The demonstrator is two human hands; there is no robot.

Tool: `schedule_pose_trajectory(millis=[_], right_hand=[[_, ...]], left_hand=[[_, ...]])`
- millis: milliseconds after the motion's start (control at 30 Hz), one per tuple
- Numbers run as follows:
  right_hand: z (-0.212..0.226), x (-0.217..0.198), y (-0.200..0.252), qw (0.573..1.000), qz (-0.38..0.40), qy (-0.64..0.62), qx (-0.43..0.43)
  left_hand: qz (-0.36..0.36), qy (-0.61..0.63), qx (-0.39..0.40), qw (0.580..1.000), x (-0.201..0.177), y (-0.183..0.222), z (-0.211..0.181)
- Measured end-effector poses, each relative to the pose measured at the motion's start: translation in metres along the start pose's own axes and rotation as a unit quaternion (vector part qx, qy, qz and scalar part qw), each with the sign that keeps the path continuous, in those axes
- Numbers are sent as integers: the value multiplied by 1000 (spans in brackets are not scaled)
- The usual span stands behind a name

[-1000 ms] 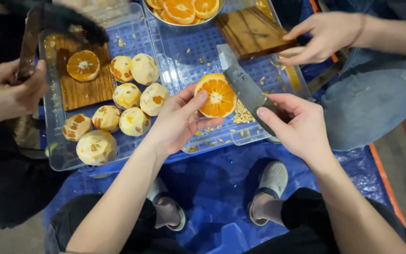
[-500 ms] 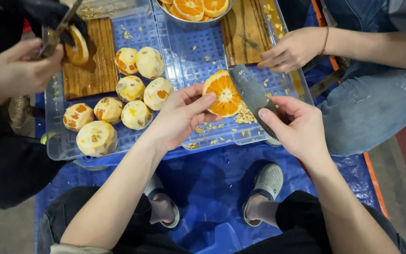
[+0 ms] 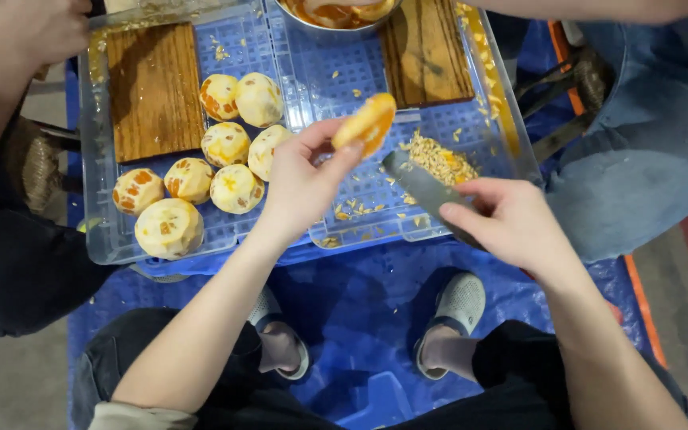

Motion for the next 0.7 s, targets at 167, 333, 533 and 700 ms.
schedule_pose_trajectory(millis=[167,333,533,700], right_hand=[[-5,16,-7,996,21,-80,38],[-3,15,-7,981,25,-184,51],[-8,14,-4,985,-39,-166,-15],[0,10,2,980,-156,34,-121]], left_hand=[[105,-278,325,898,10,6,-26],[92,-193,284,935,17,12,-31],[36,151,-65,986,20,8,-17],[17,312,-211,926,20,12,2]])
Point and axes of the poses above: each hand's wrist, its own y-axis away from the middle knuckle, its own x-axis out of the palm, z = x × y, the point moved 2 cm from there along -y, towards the middle knuckle, and after that the axes turned 7 degrees about x, right-handed, at the moved point
